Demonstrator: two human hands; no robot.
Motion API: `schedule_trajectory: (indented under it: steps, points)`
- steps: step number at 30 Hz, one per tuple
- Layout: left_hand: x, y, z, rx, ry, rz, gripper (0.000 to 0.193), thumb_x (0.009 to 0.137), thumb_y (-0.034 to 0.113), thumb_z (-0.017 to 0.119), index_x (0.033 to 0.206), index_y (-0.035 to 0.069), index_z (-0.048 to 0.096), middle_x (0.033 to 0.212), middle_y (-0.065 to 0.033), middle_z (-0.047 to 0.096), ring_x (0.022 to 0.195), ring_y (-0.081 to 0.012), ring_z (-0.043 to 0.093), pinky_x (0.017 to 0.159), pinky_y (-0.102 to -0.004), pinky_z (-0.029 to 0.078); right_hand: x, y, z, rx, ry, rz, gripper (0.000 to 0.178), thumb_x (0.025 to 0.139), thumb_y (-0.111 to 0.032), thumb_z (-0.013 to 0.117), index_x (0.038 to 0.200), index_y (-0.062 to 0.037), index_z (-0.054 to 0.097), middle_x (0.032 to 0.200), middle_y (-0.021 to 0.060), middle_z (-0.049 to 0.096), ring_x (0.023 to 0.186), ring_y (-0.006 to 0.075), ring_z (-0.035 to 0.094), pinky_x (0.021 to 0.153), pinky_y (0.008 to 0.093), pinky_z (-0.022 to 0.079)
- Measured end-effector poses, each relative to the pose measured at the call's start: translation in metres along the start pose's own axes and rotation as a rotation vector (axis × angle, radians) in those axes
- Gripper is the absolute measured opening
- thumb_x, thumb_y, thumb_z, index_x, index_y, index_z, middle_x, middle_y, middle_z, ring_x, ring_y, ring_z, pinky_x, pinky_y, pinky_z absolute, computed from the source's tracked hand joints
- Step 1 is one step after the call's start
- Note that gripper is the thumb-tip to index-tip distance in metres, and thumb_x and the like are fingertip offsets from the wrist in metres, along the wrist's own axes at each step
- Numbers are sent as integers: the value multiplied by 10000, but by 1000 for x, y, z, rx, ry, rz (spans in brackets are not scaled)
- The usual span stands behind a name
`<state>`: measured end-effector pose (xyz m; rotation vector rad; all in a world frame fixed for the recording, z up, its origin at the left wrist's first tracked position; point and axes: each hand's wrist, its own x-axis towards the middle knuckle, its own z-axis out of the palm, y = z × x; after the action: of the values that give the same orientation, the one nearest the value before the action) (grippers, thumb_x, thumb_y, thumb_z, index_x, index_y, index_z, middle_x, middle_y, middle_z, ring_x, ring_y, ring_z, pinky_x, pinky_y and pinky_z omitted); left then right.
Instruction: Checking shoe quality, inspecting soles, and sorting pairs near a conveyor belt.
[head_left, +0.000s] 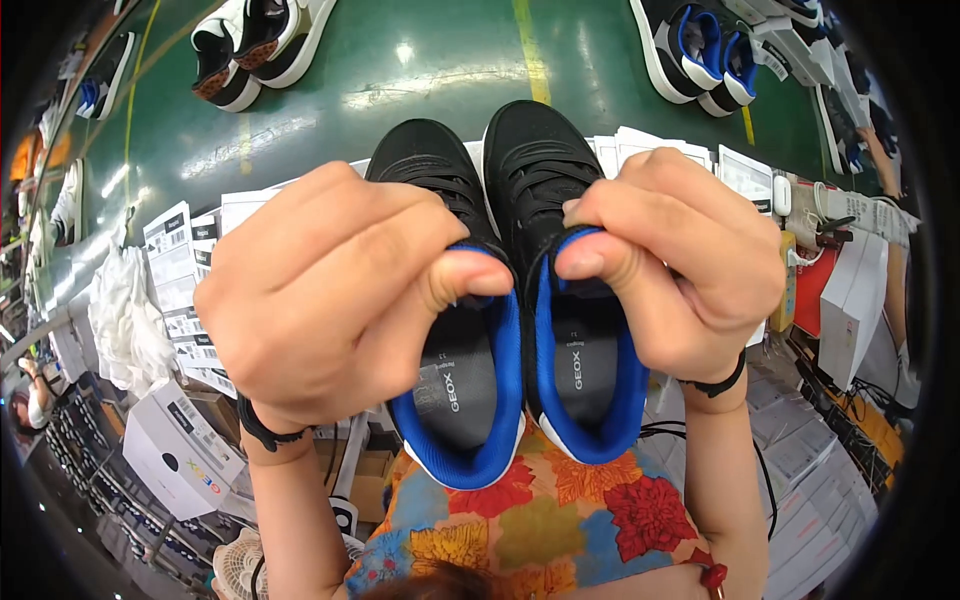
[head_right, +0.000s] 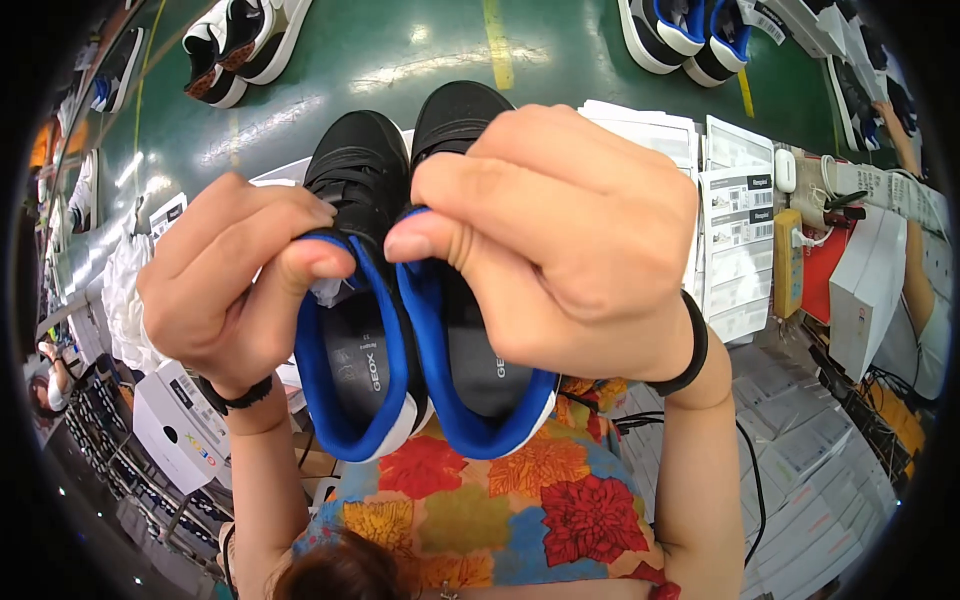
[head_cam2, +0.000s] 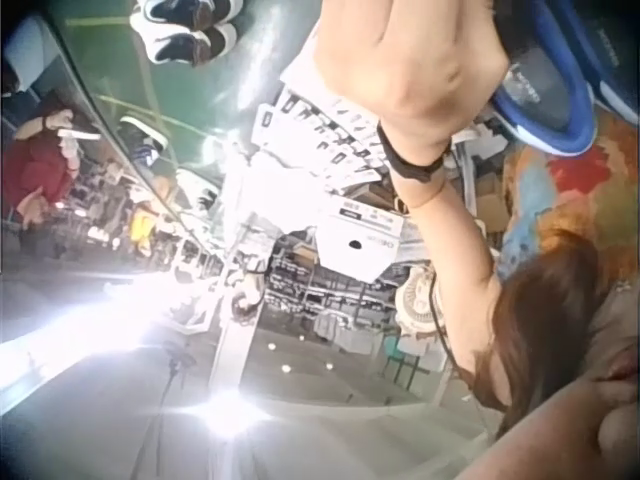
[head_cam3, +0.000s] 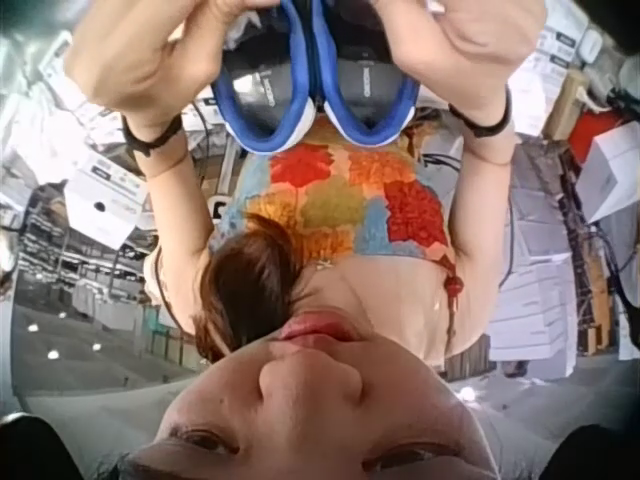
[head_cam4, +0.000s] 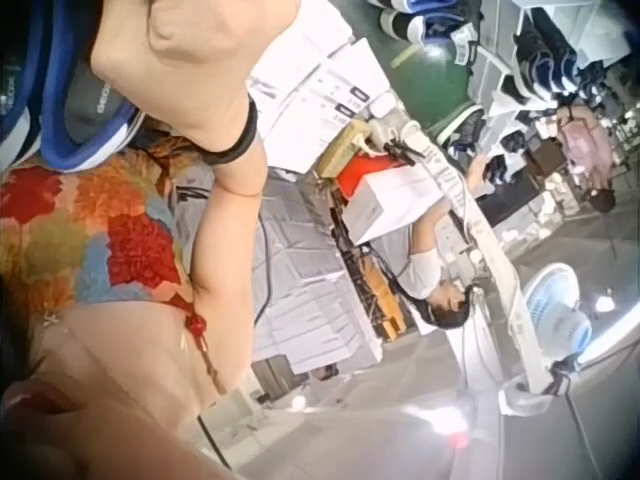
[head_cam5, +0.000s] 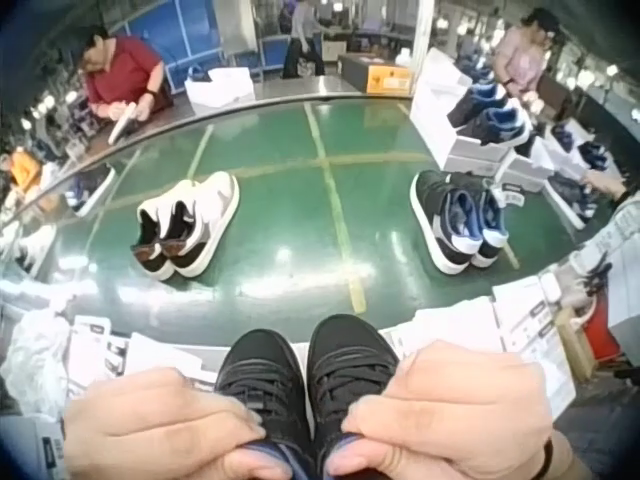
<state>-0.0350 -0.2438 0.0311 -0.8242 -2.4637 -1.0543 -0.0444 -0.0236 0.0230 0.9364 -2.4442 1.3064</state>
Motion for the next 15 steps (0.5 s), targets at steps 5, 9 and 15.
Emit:
schedule_trajectory:
  steps: [5, 9, 15]
  points:
    - [12, 12, -16, 36, 144, 131, 267, 750, 201, 807, 804, -33, 691, 727, -143, 686, 584, -214, 586, 545, -287, 425, 4, -9, -25, -38, 105, -177, 255, 794, -152, 748, 927, 51, 670, 799, 133, 648, 671, 224, 564, 627, 333, 442]
    - [32, 11, -52, -647, 621, 162, 528, 978, 446, 483, 1205, -26, 552, 1155, -168, 619, 1008, -250, 595, 907, -360, 434, 16, 5, -59, 122, 732, -343, 384, 947, -262, 605, 1199, 26, 578, 1076, 189, 645, 965, 255, 619, 878, 411, 478]
    - [25, -31, -13, -1400, 560, -278, 898, 941, 700, 386, 1392, -75, 435, 1356, -194, 543, 1202, -284, 548, 1060, -423, 418, 1, 46, -9, 838, 652, 437, 637, 995, -506, 435, 1396, -13, 465, 1349, 179, 554, 1103, 285, 624, 969, 423, 510]
